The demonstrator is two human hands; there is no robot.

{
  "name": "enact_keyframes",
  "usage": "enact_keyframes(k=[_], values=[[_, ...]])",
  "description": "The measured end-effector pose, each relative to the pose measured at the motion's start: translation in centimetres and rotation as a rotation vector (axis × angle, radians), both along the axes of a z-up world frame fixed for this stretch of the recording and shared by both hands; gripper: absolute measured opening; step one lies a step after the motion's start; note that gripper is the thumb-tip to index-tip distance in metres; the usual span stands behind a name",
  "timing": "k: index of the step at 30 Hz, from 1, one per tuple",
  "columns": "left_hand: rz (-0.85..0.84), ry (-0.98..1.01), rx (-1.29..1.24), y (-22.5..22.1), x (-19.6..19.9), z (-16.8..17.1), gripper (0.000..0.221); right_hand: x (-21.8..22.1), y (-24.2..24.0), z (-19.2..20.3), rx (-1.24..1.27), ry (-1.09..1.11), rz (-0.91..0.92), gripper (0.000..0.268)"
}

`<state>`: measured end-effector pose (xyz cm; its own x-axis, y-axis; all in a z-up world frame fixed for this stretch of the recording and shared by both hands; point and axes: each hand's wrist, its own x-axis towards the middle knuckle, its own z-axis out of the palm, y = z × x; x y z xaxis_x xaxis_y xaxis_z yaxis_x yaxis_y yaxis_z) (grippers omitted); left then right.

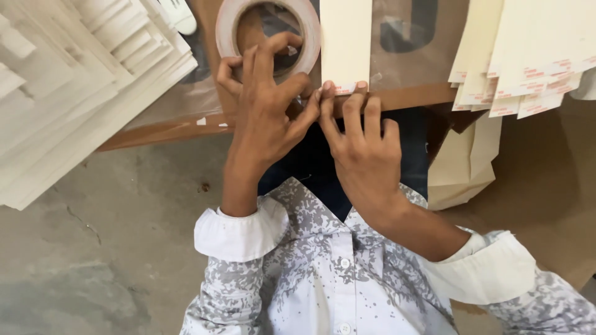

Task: Applying double-sided adhesive strips to the edges of cardboard components.

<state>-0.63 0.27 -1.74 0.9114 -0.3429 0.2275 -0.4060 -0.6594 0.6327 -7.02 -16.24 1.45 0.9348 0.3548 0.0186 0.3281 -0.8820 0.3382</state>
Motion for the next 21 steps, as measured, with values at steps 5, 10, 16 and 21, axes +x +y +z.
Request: enact_keyframes(k=[5,10,16,21], values=[[-0.021,0.028,-0.061,0.5,0.0,0.6,0.020,0.1,0.4,0.1,-0.022,-0.026,-0.007,0.053],[-0.037,0.030,-0.109,0.9,-0.1,1.2,0.020,1.4,-1.0,0.5,0.247,0.012,-0.053,0.046],[-0.004,0.032,-0.118,0.4,-0.3,1.0,0.018,3.4,-1.8,0.7,1.073,0.238,-0.561,0.033],[0.005,0.044,-0.137,0.4,-0.1,1.1,0.020,4.9,0.1,0.0,0.799,-0.011,-0.467,0.065]])
